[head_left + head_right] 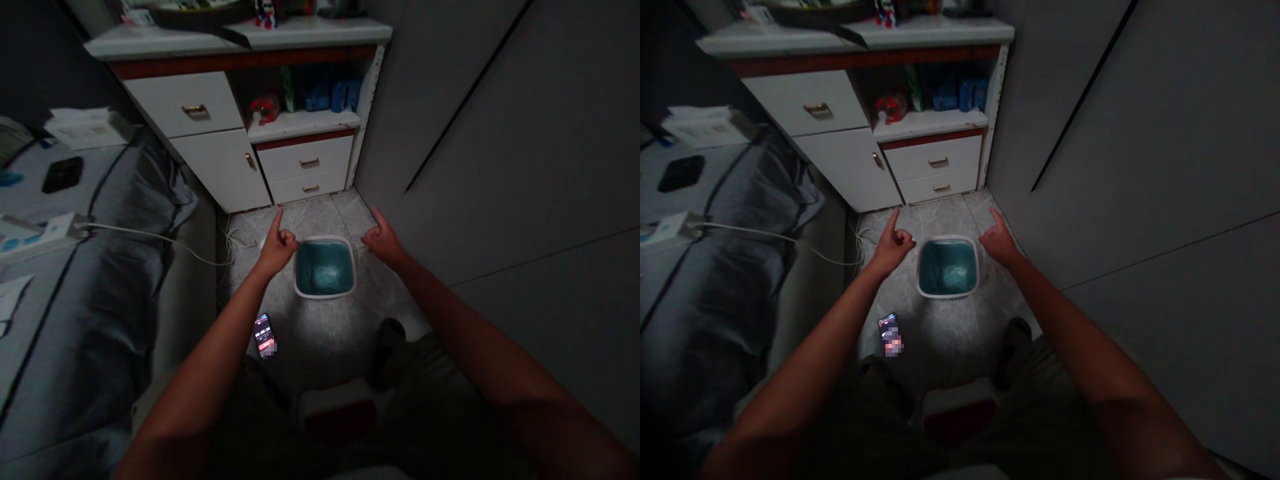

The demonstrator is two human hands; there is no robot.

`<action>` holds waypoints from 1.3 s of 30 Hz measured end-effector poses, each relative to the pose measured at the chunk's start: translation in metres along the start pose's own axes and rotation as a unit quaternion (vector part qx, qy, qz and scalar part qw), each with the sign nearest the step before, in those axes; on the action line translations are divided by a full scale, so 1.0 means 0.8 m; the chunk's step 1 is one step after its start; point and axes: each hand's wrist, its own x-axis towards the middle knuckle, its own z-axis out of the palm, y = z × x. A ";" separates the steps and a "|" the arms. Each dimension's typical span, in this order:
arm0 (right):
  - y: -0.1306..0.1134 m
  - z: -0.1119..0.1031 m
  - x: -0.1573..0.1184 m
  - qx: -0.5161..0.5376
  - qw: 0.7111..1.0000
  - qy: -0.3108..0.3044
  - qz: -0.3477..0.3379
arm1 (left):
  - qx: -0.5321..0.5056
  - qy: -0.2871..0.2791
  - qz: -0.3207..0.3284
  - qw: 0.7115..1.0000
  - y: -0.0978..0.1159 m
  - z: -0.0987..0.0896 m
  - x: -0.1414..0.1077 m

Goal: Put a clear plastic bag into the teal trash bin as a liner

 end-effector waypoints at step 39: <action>0.038 0.087 -0.066 -0.316 0.843 -0.431 -0.061 | 0.325 -0.260 0.019 0.909 0.008 -0.049 -0.082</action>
